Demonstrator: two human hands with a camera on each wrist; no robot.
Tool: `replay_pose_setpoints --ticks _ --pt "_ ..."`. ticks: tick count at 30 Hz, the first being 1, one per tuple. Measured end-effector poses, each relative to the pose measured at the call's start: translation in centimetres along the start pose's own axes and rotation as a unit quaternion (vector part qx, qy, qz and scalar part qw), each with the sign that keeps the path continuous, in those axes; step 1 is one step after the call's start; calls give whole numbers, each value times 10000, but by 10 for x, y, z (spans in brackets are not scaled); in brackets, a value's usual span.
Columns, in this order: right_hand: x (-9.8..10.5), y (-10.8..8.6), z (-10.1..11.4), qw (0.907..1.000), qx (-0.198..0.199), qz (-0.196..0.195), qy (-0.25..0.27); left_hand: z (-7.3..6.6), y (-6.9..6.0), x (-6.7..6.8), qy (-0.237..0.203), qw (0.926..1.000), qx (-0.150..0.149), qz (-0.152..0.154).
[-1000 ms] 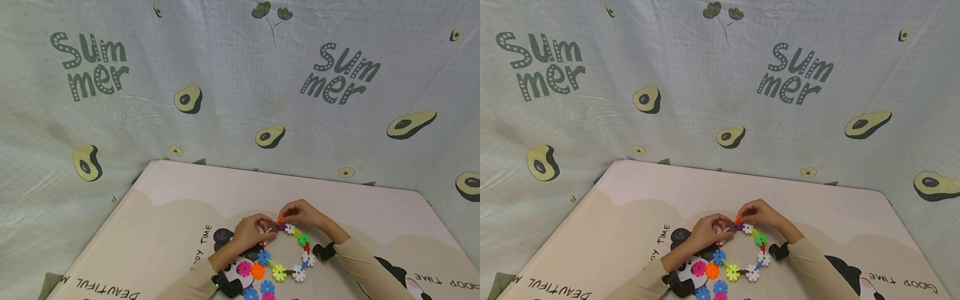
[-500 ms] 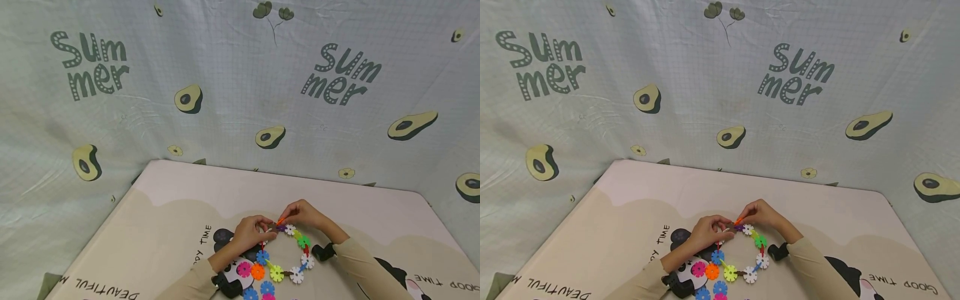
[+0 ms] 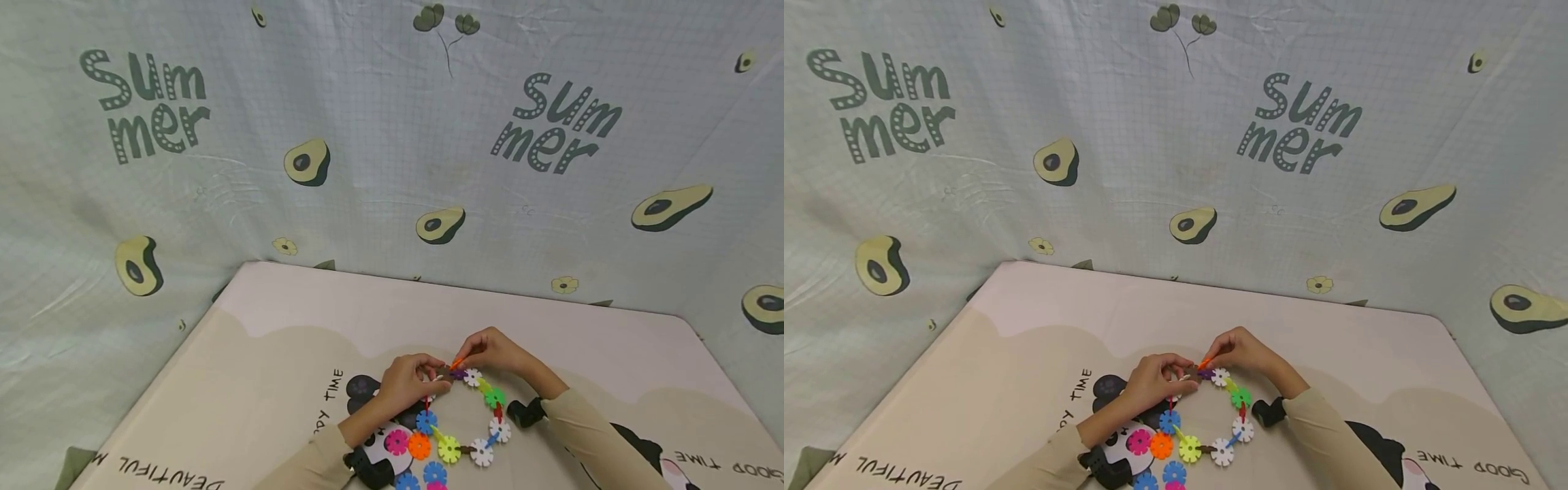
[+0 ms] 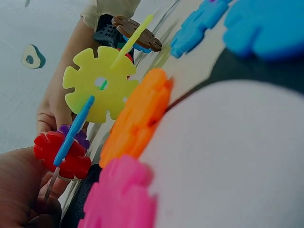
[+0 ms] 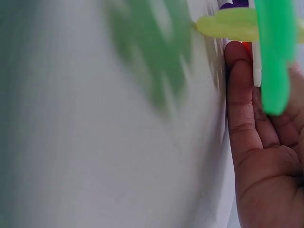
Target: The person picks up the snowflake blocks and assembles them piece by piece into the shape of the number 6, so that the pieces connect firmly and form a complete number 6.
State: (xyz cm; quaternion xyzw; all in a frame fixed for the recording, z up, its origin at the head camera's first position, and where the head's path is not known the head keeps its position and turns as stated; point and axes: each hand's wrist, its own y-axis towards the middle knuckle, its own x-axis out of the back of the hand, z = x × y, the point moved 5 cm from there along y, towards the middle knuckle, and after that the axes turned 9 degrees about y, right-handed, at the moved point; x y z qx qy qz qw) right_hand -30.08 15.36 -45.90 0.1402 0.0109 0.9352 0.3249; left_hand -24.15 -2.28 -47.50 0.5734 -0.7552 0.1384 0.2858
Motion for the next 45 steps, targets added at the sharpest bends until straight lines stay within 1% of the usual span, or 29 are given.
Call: replay_pose_setpoints --ticks 4,10,16,23,28,34,37,41,45 --pt "-1 1 -2 9999 -9 86 113 0 -1 0 13 10000 -25 -14" --pt "-1 3 -1 9999 -54 133 13 1 0 -1 35 9998 -172 -82" --pt "-2 4 1 9998 -67 170 76 2 0 0 -5 9997 -216 -81" --pt "-2 5 3 9996 12 284 10 2 0 -1 -81 9998 -155 -6" --pt "-3 7 7 9994 -75 310 -102 1 0 -1 -130 9997 -210 -6" --pt "-2 7 10 9992 -156 348 -79 1 2 -1 -66 9998 -177 49" --pt "-3 8 9 9990 -173 408 -30 2 2 0 -35 9998 -153 74" --pt "-3 9 6 9990 -158 406 -22 2 2 0 -25 9998 -195 88" --pt "0 6 3 9990 -220 388 23 1 3 -2 -46 9997 -244 68"
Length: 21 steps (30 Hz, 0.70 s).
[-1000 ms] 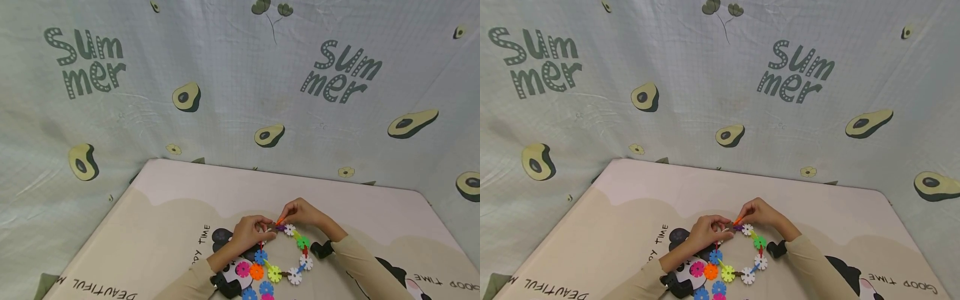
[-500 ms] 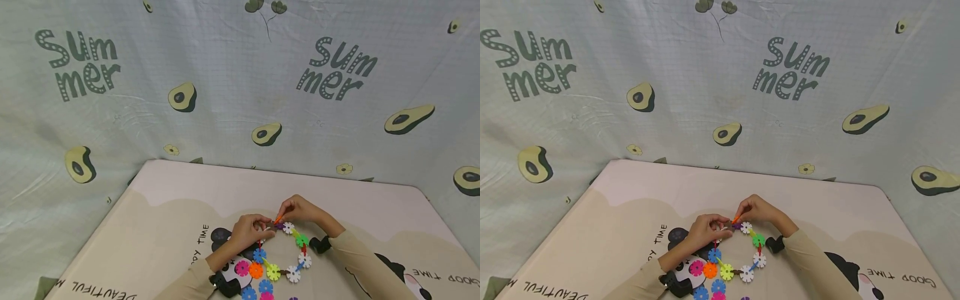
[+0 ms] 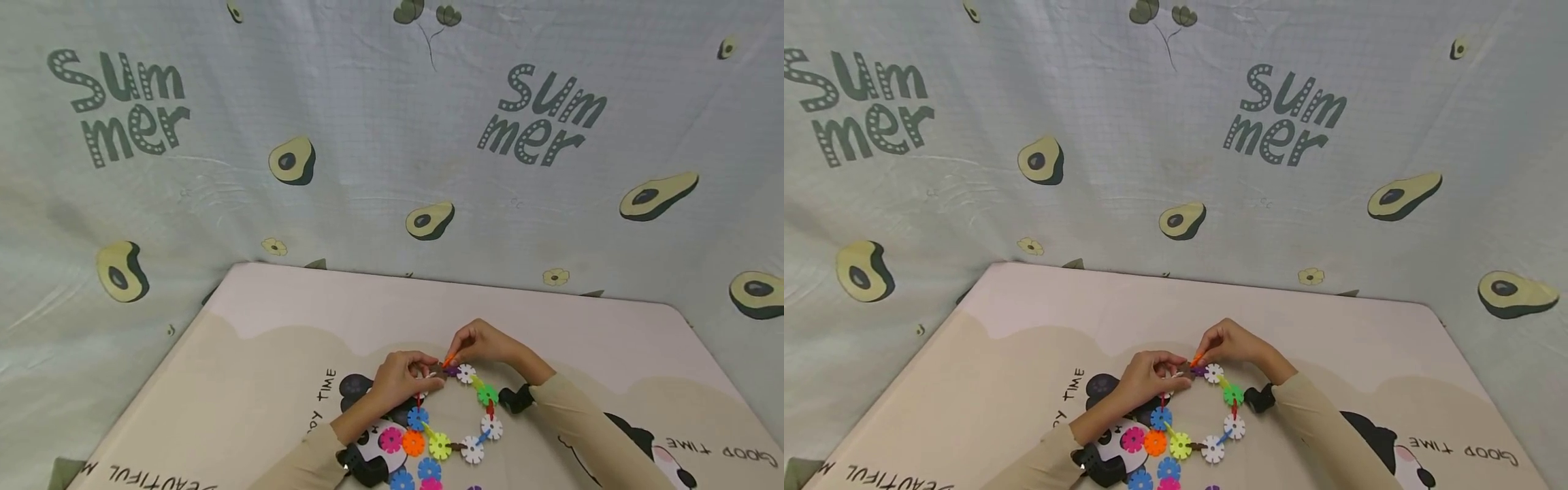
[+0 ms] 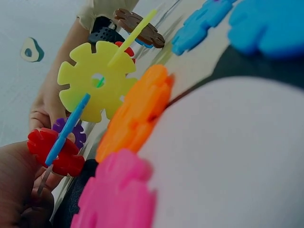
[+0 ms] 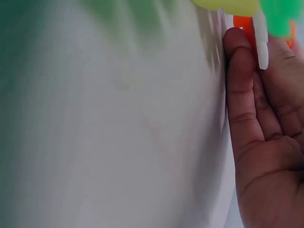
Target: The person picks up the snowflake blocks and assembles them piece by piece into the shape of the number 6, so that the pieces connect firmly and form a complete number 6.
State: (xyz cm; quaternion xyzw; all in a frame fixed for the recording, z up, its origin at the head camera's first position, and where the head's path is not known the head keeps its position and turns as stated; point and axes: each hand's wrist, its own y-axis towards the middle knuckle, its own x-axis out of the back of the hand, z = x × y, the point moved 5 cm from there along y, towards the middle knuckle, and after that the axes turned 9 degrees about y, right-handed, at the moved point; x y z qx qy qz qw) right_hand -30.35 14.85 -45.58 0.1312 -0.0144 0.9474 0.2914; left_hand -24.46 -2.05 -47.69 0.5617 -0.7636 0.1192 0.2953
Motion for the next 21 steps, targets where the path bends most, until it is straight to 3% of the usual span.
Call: replay_pose_setpoints --ticks 10,21 --pt "-1 -1 5 9999 104 76 -32 -3 -1 -1 -176 9998 -33 75" --pt "-1 0 -5 9999 67 25 123 0 -2 1 -108 9999 -86 63"
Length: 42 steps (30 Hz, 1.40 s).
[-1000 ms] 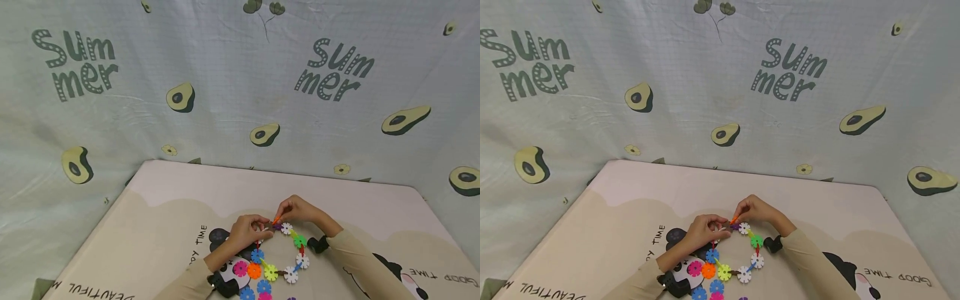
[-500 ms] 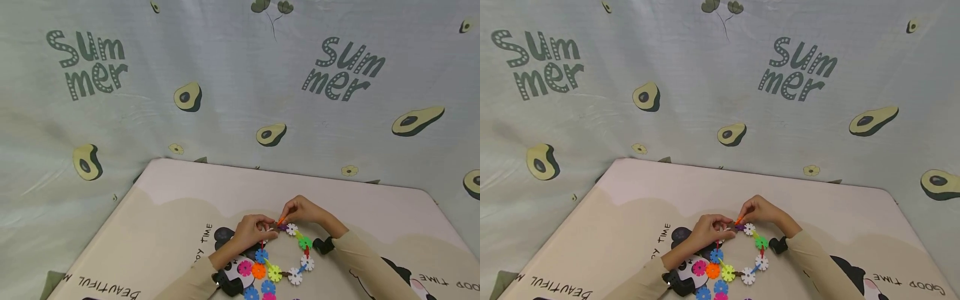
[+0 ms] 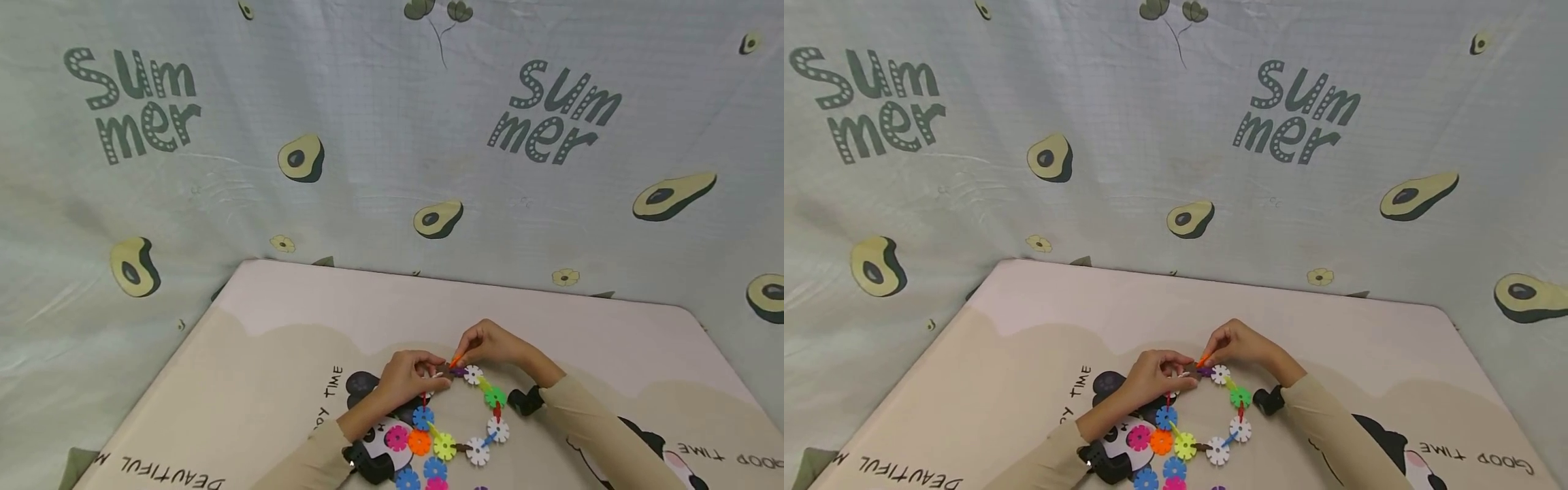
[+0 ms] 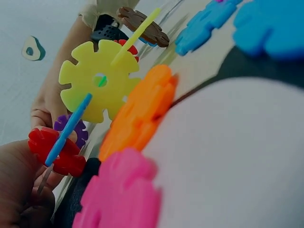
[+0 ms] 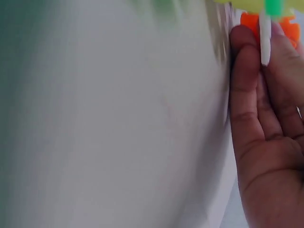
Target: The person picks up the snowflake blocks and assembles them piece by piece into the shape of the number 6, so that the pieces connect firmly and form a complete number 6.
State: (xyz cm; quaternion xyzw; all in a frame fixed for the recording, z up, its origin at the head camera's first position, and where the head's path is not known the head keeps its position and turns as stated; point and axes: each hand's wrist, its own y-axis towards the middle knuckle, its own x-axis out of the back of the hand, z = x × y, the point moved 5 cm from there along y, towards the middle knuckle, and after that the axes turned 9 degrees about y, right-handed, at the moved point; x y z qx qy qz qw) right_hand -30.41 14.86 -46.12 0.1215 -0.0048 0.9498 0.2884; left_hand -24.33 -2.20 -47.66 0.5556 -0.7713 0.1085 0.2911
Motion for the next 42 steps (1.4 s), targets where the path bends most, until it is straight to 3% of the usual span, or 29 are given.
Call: replay_pose_setpoints --ticks 15,33,42 --pt "1 -1 -3 9996 -179 64 185 2 0 3 -21 9999 93 -77" --pt "0 -9 -2 9993 -188 -267 165 1 0 3 58 9999 51 -123" --pt "-1 -9 0 9991 374 48 185 0 1 1 175 9998 14 3"
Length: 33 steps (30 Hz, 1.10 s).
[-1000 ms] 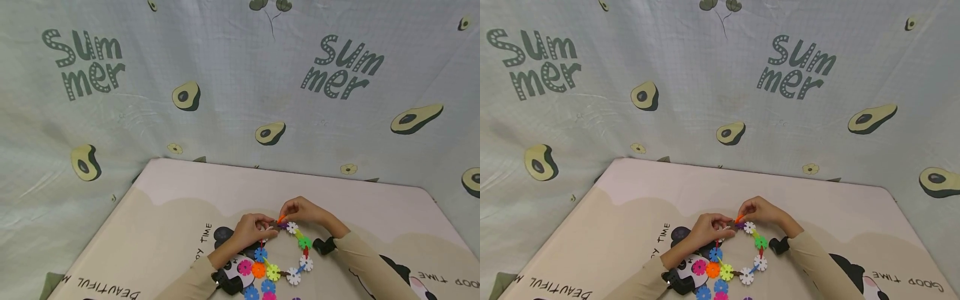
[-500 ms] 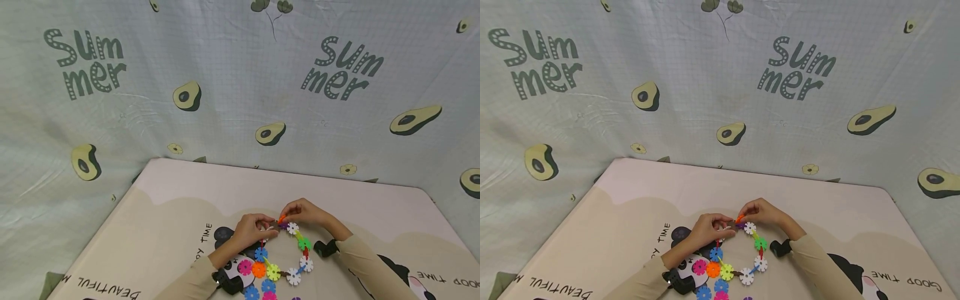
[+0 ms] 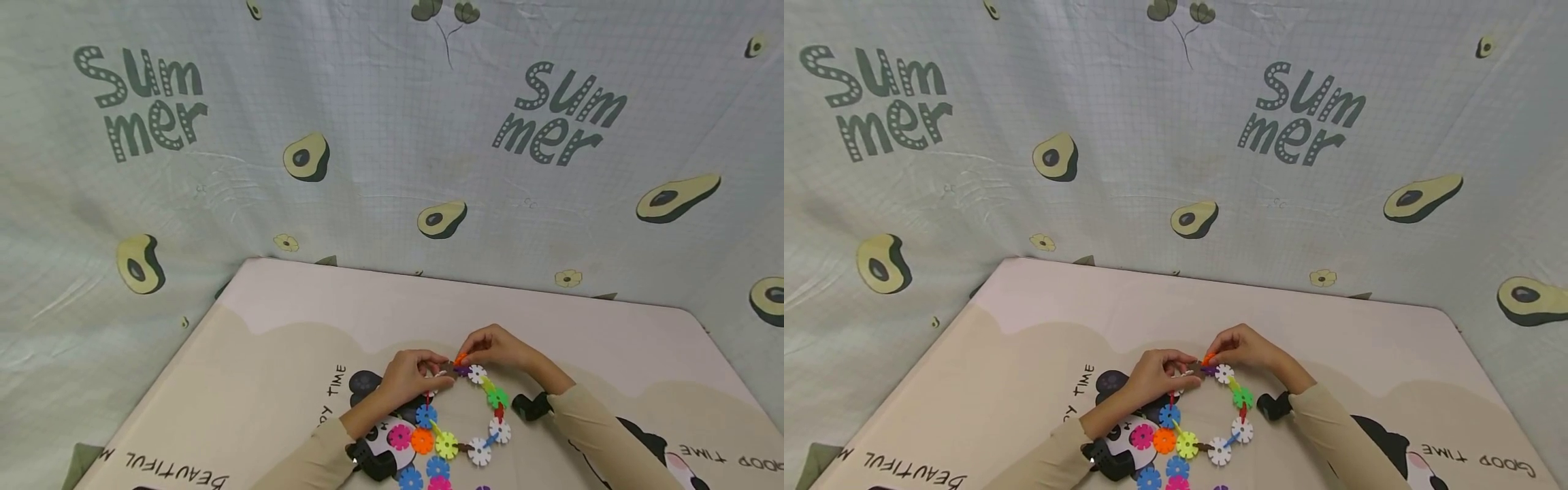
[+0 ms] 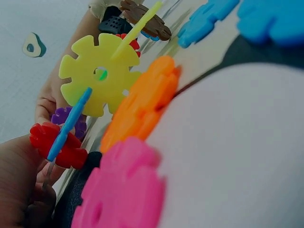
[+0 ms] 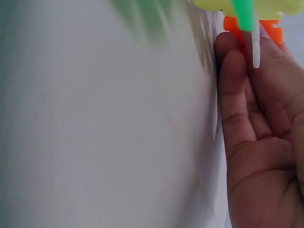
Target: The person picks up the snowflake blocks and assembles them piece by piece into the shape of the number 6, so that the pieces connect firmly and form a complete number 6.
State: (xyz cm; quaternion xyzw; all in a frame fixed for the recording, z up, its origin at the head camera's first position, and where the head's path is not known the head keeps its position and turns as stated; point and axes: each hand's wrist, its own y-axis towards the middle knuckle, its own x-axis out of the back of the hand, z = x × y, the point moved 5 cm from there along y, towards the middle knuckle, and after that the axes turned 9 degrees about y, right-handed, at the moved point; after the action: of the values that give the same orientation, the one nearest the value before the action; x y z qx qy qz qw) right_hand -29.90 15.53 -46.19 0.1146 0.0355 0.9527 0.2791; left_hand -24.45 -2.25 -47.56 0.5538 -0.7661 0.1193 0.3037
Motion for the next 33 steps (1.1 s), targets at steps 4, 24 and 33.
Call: replay_pose_setpoints --ticks 4,24,33 --pt "1 0 -1 10000 60 6 -25 0 0 -1 -40 9999 -46 86" --pt "-2 6 3 9993 -178 50 -338 -3 3 2 101 9998 -152 49" --pt "-3 -3 6 9964 -436 -482 -539 0 2 0 248 9996 -126 100"
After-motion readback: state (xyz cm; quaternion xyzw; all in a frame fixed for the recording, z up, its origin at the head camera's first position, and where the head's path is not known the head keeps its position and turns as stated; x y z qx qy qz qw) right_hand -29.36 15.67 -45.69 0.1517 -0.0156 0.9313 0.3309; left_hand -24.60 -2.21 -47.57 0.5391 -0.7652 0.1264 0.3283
